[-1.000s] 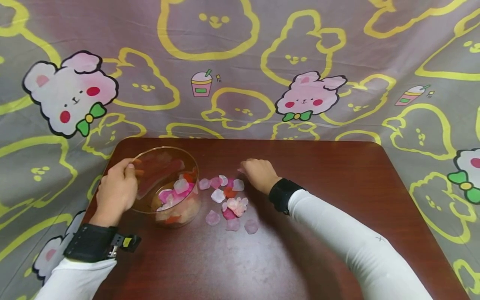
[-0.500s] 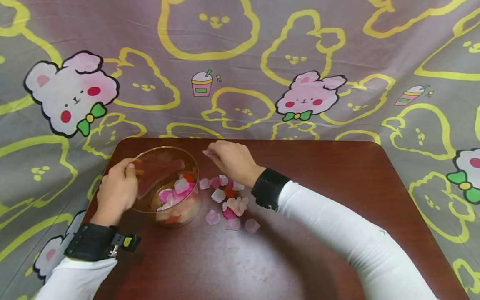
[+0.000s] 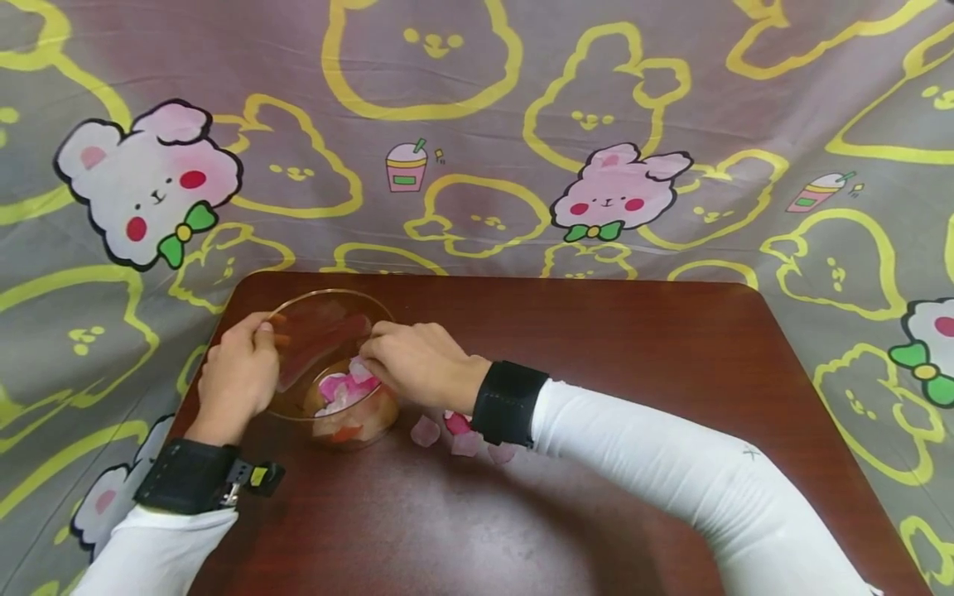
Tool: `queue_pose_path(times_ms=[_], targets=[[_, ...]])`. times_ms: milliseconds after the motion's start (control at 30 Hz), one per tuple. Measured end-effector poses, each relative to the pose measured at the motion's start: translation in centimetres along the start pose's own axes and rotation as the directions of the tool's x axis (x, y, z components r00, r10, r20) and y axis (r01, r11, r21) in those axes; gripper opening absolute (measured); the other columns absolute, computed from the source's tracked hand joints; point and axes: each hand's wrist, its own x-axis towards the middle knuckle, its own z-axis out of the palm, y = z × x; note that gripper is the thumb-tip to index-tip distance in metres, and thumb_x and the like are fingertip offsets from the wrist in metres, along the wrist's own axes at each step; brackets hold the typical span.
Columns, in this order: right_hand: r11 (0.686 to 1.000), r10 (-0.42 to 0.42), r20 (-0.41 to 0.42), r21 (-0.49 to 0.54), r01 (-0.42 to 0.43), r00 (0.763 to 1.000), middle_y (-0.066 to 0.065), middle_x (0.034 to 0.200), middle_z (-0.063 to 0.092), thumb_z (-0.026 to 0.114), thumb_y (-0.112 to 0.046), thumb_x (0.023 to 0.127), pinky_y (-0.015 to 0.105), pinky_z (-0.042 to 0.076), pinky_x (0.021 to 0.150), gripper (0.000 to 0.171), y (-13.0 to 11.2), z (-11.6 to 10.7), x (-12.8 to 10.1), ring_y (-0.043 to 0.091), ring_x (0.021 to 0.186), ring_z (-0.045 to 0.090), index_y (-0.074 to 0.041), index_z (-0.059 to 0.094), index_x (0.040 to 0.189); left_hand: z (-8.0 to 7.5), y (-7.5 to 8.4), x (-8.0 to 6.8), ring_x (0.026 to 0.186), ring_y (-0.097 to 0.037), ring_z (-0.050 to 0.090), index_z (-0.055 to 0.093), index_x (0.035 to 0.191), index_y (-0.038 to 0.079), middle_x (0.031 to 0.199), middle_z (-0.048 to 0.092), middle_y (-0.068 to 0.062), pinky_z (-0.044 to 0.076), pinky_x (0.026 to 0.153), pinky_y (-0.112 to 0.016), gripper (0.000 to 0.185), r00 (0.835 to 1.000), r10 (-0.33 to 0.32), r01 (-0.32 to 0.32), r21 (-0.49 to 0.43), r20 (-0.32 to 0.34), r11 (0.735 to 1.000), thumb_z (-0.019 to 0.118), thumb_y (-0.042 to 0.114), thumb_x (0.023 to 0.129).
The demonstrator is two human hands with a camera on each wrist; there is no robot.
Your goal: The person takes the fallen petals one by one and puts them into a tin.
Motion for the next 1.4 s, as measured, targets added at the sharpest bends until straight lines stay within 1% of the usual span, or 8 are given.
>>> queue_pose_path(times_ms=[133,267,433,633,833,1000,1133,1400], targets=[[1.0,-0.012,-0.038,0.026,0.013,0.999,-0.008,0.109,0.067,0.059,-0.033,0.102,0.022,0.047,0.057,0.024,0.3,-0.1,-0.3,0.005,0.071,0.061,-0.025,0.075,0.118,0.0,0.0,0.0,0.105,-0.048,0.062,0.053,0.14,0.008,0.128,0.067,-0.023,0.042,0.073,-0.054,0.051,1.0,0.004,-0.004,-0.001,-0.001,1.0,0.019,0.032,0.11],[0.993,-0.023,-0.14,0.111,0.039,0.99,-0.004,0.112,0.067,0.061,-0.03,0.101,0.019,0.042,0.055,0.022,1.2,-0.4,-1.1,0.006,0.066,0.058,-0.019,0.073,0.116,0.0,0.0,0.0,0.106,-0.048,0.061,0.053,0.14,0.008,0.129,0.067,-0.023,0.042,0.073,-0.055,0.051,1.0,0.0,0.0,-0.003,0.002,1.0,0.02,0.032,0.11],[0.981,0.075,-0.233,0.194,-0.029,0.97,-0.002,0.108,0.07,0.062,-0.026,0.101,0.023,0.051,0.065,0.02,3.5,0.2,-2.1,0.008,0.079,0.064,-0.015,0.071,0.114,0.0,-0.1,0.0,0.107,-0.049,0.061,0.053,0.14,0.007,0.129,0.067,-0.022,0.042,0.074,-0.055,0.05,1.0,0.007,-0.007,-0.002,-0.004,1.0,0.021,0.031,0.11],[0.96,0.204,-0.092,0.213,-0.181,0.975,-0.002,0.095,0.073,0.062,-0.026,0.1,0.027,0.053,0.066,0.019,6.8,2.9,-3.5,0.011,0.078,0.063,-0.014,0.072,0.11,0.0,-0.1,0.0,0.107,-0.047,0.062,0.054,0.139,0.008,0.128,0.068,-0.021,0.041,0.071,-0.051,0.049,1.0,0.015,-0.015,-0.001,-0.01,1.0,0.021,0.031,0.11],[0.964,0.233,0.028,0.126,-0.235,0.972,-0.002,0.085,0.071,0.065,-0.03,0.098,0.027,0.052,0.065,0.019,8.8,6.4,-5.8,0.012,0.074,0.062,-0.014,0.073,0.102,0.0,0.0,-0.1,0.108,-0.047,0.063,0.055,0.138,0.008,0.127,0.069,-0.02,0.042,0.073,-0.053,0.049,1.0,0.021,-0.021,-0.003,-0.015,1.0,0.021,0.031,0.11],[0.954,0.273,0.108,0.094,-0.284,0.956,-0.003,0.066,0.056,0.067,-0.039,0.096,0.026,0.041,0.056,0.026,9.3,7.9,-7.2,0.013,0.063,0.052,-0.015,0.07,0.086,0.0,0.0,-0.1,0.107,-0.047,0.063,0.054,0.139,0.008,0.128,0.068,-0.021,0.042,0.072,-0.053,0.049,1.0,0.025,-0.025,-0.005,-0.013,1.0,0.021,0.031,0.11],[0.945,0.302,0.187,0.071,-0.319,0.935,-0.005,0.062,0.048,0.07,-0.043,0.093,0.026,0.037,0.054,0.029,9.1,8.8,-7.9,0.011,0.06,0.048,-0.014,0.071,0.09,-0.1,0.0,-0.1,0.108,-0.048,0.062,0.054,0.139,0.008,0.129,0.068,-0.021,0.042,0.073,-0.054,0.05,1.0,0.016,-0.016,-0.003,-0.01,1.0,0.021,0.032,0.11],[0.934,0.308,0.197,0.124,-0.336,0.931,-0.005,0.068,0.055,0.069,-0.023,0.095,0.028,0.044,0.06,0.011,8.7,9.5,-8.2,0.013,0.064,0.051,-0.014,0.07,0.089,-0.1,0.2,-0.2,0.109,-0.047,0.061,0.054,0.139,0.008,0.129,0.068,-0.021,0.041,0.076,-0.056,0.051,1.0,0.013,-0.013,-0.008,-0.011,1.0,0.02,0.032,0.11]])
